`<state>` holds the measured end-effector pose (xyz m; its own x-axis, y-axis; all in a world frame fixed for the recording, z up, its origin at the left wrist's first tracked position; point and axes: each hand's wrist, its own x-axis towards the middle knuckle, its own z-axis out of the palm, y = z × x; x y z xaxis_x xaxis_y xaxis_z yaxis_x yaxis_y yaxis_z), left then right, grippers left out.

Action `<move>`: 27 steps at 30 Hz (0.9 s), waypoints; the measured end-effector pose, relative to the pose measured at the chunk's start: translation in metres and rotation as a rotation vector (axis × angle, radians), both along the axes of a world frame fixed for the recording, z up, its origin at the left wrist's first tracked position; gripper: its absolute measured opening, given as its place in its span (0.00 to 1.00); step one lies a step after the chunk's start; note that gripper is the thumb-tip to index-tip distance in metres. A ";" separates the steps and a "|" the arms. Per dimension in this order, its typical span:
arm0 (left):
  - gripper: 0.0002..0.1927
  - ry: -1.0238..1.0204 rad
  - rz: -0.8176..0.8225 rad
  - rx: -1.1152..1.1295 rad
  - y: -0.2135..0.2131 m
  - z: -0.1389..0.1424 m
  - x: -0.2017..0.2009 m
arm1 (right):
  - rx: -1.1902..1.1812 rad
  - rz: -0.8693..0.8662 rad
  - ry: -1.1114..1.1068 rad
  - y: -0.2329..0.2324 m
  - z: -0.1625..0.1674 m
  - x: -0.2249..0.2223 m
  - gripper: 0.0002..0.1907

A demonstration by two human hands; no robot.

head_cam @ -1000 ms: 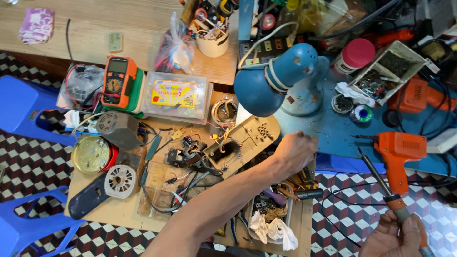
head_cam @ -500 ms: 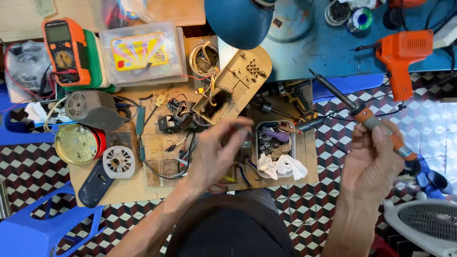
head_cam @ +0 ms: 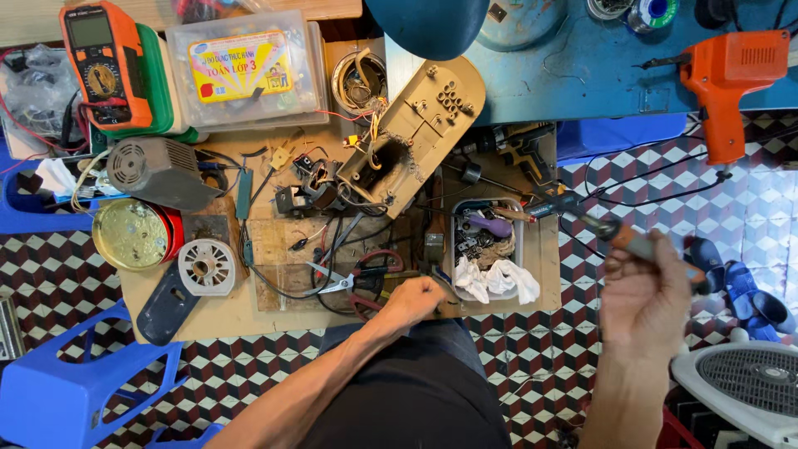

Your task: The person repairs an electronic device at a cluttered workbench. They hold a heat gun against a circuit board inside an open casing while steadying it with the other hand, then set the heat gun down, pick up a soldering iron, and work the iron along the board's components, repositioning the casing as they solder.

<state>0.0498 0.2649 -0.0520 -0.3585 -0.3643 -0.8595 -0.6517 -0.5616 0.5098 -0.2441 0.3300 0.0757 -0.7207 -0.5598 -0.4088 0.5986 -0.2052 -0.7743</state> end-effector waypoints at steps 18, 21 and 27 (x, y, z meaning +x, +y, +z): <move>0.14 -0.111 -0.186 -0.734 -0.067 0.045 -0.022 | 0.320 0.479 -0.213 0.000 -0.200 0.097 0.15; 0.17 -0.083 -0.252 -0.841 -0.085 0.000 -0.068 | 0.356 0.451 -0.221 0.001 -0.191 0.098 0.17; 0.13 0.012 -0.420 -1.047 -0.118 -0.056 -0.103 | 0.390 0.445 -0.198 0.000 -0.189 0.092 0.21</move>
